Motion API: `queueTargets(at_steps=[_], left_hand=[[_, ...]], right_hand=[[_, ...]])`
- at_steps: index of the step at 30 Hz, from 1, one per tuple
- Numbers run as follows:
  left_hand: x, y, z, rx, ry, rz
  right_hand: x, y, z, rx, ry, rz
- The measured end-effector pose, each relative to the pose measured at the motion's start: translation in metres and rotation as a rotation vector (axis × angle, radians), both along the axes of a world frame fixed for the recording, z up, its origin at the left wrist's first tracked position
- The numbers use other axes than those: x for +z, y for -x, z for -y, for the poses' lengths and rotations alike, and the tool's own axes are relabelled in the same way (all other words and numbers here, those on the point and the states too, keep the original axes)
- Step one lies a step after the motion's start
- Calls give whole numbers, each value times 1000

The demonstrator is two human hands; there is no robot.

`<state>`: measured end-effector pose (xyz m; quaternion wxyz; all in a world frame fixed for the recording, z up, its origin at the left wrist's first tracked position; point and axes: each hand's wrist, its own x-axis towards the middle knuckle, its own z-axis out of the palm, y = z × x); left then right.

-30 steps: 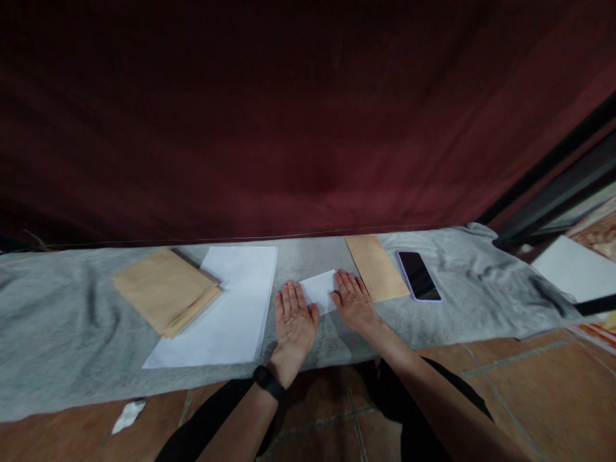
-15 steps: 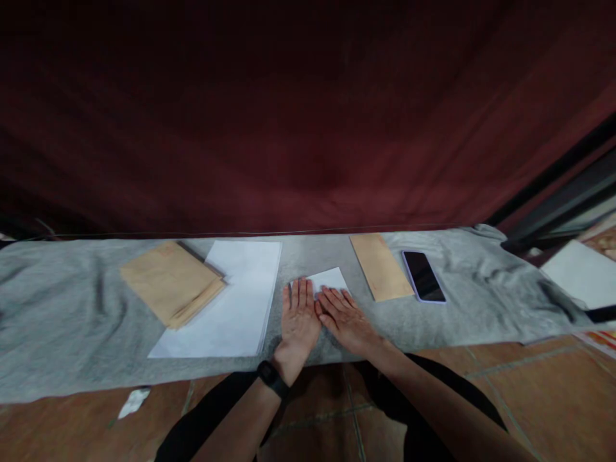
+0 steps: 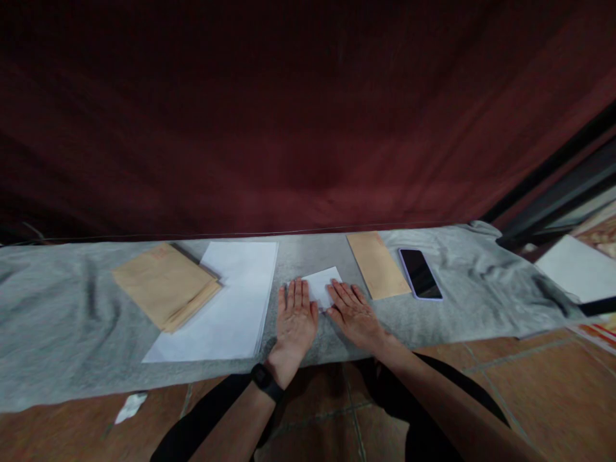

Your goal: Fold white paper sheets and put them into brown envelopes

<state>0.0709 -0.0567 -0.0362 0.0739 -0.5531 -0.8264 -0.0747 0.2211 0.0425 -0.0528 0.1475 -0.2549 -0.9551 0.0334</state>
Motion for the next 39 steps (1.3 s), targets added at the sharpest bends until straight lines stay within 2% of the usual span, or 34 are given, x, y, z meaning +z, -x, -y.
queueTargets(at_steps=[8,13,16,20,23,34,39], left_hand=[[-9,6,10,46,-43,6],[-7,10,17,73,-59,-27],[-6,4,19,-13,-97,-23],[-10,-15,20,-233,-145,27],[-14,-27,23,-297,-158,37],[-16,-24,32,-211,-133,-2],[-17,-20,38,-188,-120,-21]], right_hand=[[-3,-6,-3,-25,-20,-11],[0,-7,-3,-37,-11,-6],[1,-6,-2,-43,-7,-14],[0,-5,-2,-36,-11,-25],[-1,-5,-2,-30,-10,-21],[-1,-8,-4,-45,-10,-25],[-1,-10,-4,-112,-12,-43]])
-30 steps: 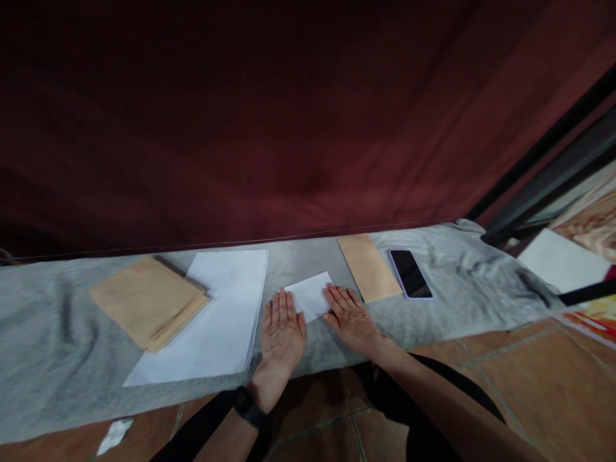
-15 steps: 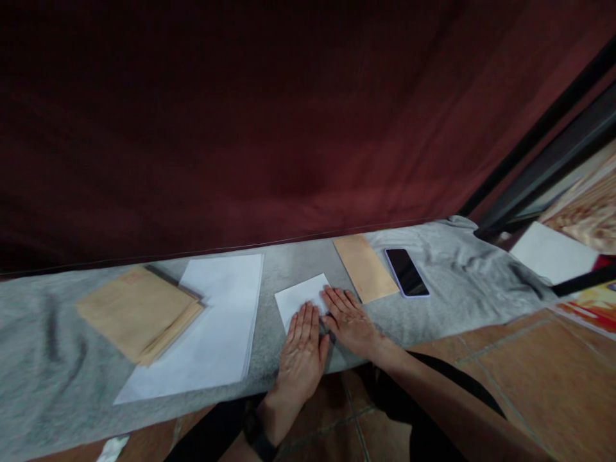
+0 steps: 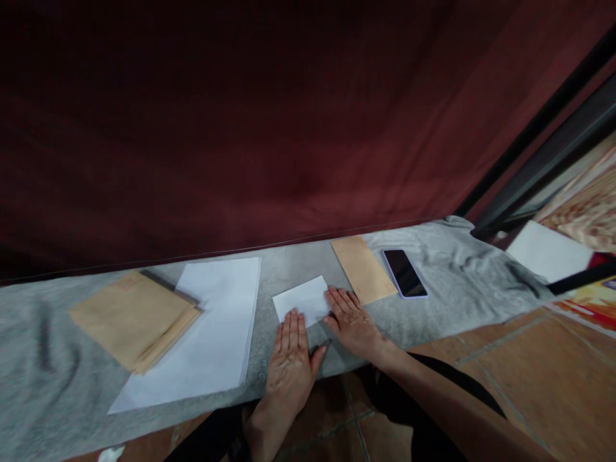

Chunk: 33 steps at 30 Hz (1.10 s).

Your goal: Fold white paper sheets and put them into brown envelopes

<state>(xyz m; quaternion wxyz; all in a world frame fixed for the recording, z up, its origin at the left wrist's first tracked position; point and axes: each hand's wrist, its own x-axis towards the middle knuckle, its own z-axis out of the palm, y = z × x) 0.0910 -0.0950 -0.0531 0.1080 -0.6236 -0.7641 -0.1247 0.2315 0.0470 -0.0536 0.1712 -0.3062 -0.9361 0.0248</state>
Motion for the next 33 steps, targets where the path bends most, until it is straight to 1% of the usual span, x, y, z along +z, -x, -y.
queueTargets(at_steps=[2,4,6,10,12,15,21,27,30,33], left_hand=[[0,1,2,8,2,1],[1,2,4,14,-2,-2],[1,3,5,13,-7,-8],[0,5,7,5,6,-21],[-1,7,9,-7,16,-27],[0,8,10,-11,9,-37],[2,8,14,35,-19,2],[7,16,18,86,-10,-18],[12,19,13,77,-24,-10],[15,15,0,21,-71,15]], right_hand=[[2,-1,1,-15,0,-4],[5,0,3,13,-1,-8],[9,1,9,94,1,-10],[16,4,26,301,26,2],[17,4,34,340,42,12],[15,2,37,316,47,20],[6,-4,25,180,22,19],[5,-8,21,110,2,31],[5,-7,22,104,-5,34],[4,-6,23,99,-5,42]])
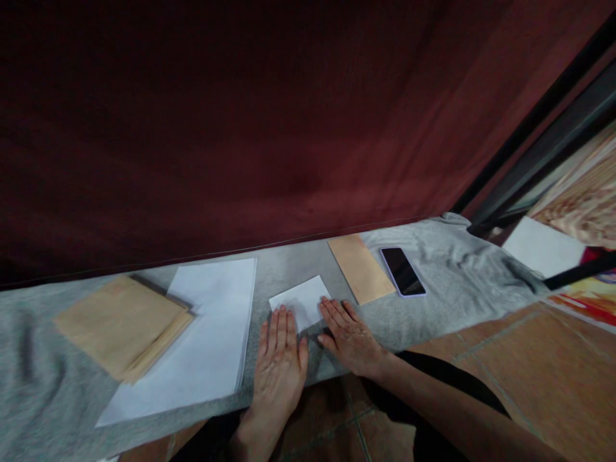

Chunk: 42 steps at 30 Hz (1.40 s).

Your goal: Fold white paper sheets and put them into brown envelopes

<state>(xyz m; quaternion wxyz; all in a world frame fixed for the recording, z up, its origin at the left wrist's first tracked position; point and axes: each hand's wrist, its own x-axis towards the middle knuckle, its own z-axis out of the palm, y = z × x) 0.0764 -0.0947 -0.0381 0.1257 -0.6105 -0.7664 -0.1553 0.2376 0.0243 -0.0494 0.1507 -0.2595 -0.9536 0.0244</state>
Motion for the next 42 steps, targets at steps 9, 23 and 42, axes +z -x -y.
queueTargets(at_steps=[9,23,42], left_hand=[[-16,-11,-47,-120,42,63],[-18,5,-40,133,49,154],[-12,14,-26,186,49,100]], right_hand=[[8,3,0,-14,53,25],[32,22,-19,-114,242,-75],[9,67,-24,-74,194,5]])
